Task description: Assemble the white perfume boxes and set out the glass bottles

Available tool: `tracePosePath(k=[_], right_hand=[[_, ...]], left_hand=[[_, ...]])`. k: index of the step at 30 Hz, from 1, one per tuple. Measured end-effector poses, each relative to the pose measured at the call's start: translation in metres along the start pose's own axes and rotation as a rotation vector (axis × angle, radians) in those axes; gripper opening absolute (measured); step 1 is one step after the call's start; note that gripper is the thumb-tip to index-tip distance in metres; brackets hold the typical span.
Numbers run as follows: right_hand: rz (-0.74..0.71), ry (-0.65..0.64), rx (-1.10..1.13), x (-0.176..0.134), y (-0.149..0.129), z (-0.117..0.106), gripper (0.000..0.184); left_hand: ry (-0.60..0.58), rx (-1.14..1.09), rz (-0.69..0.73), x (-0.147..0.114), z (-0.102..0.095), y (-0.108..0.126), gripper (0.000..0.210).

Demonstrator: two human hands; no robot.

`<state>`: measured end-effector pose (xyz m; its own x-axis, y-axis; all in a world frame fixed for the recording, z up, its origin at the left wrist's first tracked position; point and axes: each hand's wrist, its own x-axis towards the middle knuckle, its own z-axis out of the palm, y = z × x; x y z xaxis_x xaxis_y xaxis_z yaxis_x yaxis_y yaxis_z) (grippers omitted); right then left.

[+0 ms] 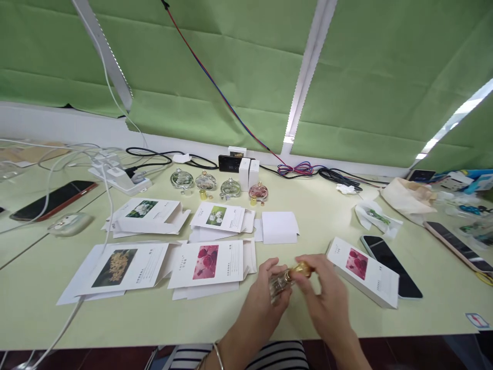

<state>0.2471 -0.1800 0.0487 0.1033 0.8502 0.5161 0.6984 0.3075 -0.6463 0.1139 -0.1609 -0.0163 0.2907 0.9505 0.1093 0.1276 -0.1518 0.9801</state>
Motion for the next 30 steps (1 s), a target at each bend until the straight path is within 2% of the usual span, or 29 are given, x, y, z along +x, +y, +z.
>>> tracePosePath(k=[3,4,6,8,10,12,14,15,18,19,21,22,24,25,27,30], right_hand=[[-0.045,0.280,-0.023,0.044,0.001,-0.016,0.014],[-0.052,0.293,-0.041,0.065,0.005,-0.016,0.018],[-0.024,0.127,-0.120,0.108,0.021,-0.003,0.027],[0.040,-0.137,-0.272,0.144,0.043,0.024,0.034],[0.055,-0.242,-0.311,0.165,0.064,0.055,0.034],[0.063,-0.301,-0.335,0.172,0.080,0.080,0.032],[0.077,-0.328,-0.363,0.169,0.084,0.089,0.028],[0.078,-0.325,-0.379,0.166,0.081,0.087,0.026],[0.015,-0.326,-0.366,0.143,0.057,0.056,0.031],[-0.026,-0.374,-0.323,0.131,0.045,0.041,0.030],[-0.057,-0.620,-0.218,0.103,0.022,0.012,0.026],[-0.053,-0.701,-0.220,0.087,0.012,0.000,0.024],[-0.079,-0.765,-0.278,0.059,-0.001,-0.013,0.015],[-0.103,-0.767,-0.318,0.048,-0.004,-0.015,0.010],[-0.181,-0.743,-0.388,0.034,-0.005,-0.013,0.013],[-0.293,-0.709,-0.439,0.032,0.001,-0.007,0.016]], left_hand=[[0.017,0.020,-0.069,-0.002,-0.001,-0.003,0.046],[0.011,0.022,-0.078,-0.002,0.000,-0.003,0.046],[-0.009,0.017,-0.097,-0.001,-0.001,-0.003,0.047],[-0.029,0.014,-0.116,0.000,-0.001,-0.001,0.045],[-0.037,0.019,-0.128,0.002,-0.003,0.001,0.043],[-0.033,0.031,-0.125,0.001,-0.004,0.002,0.043],[-0.031,0.056,-0.116,0.000,-0.005,0.001,0.040],[-0.035,0.075,-0.106,0.000,-0.006,0.001,0.038],[-0.046,0.128,-0.077,-0.001,-0.006,0.002,0.029],[-0.047,0.135,-0.076,-0.001,-0.006,0.003,0.028],[-0.043,0.125,-0.079,0.000,-0.006,0.004,0.026],[-0.047,0.113,-0.076,0.000,-0.007,0.005,0.025],[-0.057,0.087,-0.058,0.001,-0.006,0.006,0.023],[-0.059,0.080,-0.048,0.001,-0.006,0.007,0.022],[-0.062,0.078,-0.039,0.001,-0.006,0.007,0.022],[-0.056,0.097,-0.024,0.001,-0.005,0.005,0.023]])
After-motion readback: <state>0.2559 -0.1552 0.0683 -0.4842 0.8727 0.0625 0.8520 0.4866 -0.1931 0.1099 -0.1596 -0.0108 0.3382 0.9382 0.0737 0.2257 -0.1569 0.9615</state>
